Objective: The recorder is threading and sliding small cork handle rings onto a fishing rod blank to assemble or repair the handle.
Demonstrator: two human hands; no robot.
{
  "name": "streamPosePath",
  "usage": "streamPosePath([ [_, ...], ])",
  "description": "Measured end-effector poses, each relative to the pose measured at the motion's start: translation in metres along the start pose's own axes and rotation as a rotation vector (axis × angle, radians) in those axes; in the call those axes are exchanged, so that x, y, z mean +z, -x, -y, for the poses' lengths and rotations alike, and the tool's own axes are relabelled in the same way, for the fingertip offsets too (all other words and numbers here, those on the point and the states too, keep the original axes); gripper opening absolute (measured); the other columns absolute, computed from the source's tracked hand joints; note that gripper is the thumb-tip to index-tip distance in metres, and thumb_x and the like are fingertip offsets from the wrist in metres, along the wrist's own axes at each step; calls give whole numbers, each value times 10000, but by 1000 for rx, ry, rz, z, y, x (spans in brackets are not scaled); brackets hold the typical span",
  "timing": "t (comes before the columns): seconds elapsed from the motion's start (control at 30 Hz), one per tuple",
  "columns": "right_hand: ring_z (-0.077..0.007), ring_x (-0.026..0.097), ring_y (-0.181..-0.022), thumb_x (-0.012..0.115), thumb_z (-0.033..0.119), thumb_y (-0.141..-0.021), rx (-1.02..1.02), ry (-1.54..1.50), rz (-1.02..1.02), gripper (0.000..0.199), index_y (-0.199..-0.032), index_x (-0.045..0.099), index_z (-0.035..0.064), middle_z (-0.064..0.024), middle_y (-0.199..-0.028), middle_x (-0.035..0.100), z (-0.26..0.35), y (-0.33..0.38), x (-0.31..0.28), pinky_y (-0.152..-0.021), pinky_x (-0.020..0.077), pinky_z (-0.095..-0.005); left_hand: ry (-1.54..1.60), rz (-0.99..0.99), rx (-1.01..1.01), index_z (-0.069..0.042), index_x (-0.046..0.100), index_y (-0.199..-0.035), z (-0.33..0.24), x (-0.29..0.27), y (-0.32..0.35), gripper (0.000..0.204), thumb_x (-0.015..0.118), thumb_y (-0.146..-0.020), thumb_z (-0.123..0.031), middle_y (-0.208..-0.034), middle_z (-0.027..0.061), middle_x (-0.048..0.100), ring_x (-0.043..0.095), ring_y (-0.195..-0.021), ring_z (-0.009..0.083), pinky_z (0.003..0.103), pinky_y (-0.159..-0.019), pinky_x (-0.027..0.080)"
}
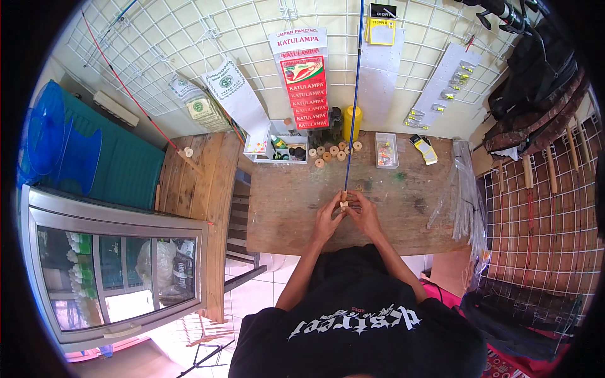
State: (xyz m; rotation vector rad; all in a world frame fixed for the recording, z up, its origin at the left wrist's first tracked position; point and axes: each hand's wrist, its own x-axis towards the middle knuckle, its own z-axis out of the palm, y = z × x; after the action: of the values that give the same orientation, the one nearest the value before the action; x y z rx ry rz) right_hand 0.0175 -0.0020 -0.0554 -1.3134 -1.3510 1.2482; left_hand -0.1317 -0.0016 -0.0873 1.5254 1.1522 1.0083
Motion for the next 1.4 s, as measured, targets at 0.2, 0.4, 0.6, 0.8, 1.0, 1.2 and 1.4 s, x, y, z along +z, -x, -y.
streamPosePath([
  [0.2,-215,664,-957,643,-36,-838,-39,-3,5,437,-1254,534,44,-139,-1051,672,-9,-2,-3,-783,572,-332,39,60,-31,-62,430,-1390,-1,-4,-5,615,637,-824,63,-1298,153,525,573,-1154,251,348,-969,495],
  [0.4,-193,659,-955,661,-6,-842,37,-28,-52,387,-1219,575,-23,-147,-1073,668,-23,-5,0,-793,555,-299,23,71,-10,-68,415,-1398,-4,-4,-8,647,663,-810,42,-1307,161,515,569,-1159,263,360,-974,492],
  [0.6,-185,666,-931,661,-5,-842,74,-11,-42,354,-1189,594,-31,-134,-1063,672,-13,-4,2,-785,556,-294,104,68,-70,-65,410,-1401,8,-5,-7,656,667,-809,59,-1306,148,529,562,-1171,250,357,-961,501],
  [0.8,-186,668,-925,666,7,-843,59,-55,-52,329,-1163,602,-36,-132,-1047,677,-15,-4,3,-779,557,-294,174,85,-101,-43,455,-1358,12,-7,-10,594,667,-813,60,-1263,131,569,584,-1132,227,340,-937,512],
  [1.0,-187,666,-927,679,28,-841,64,-23,-55,332,-1156,601,-43,-133,-1038,677,-12,-4,2,-791,555,-297,153,95,-101,-28,466,-1342,13,-8,-13,548,661,-834,40,-1209,140,598,600,-1086,199,333,-905,527],
  [1.2,-183,666,-915,662,61,-865,44,-3,-32,316,-1158,602,-41,-135,-1034,676,-12,-5,0,-782,551,-296,122,90,-111,-25,469,-1329,12,-8,-14,531,673,-839,6,-1180,146,615,605,-1077,204,337,-903,526],
  [1.4,-234,686,-875,586,72,-904,150,-43,-193,233,-1120,630,-4,-158,-969,695,-53,-23,-22,-769,544,-335,79,99,-150,-31,488,-1300,0,-9,-17,577,745,-784,-46,-1203,138,604,598,-1114,240,369,-932,507],
])
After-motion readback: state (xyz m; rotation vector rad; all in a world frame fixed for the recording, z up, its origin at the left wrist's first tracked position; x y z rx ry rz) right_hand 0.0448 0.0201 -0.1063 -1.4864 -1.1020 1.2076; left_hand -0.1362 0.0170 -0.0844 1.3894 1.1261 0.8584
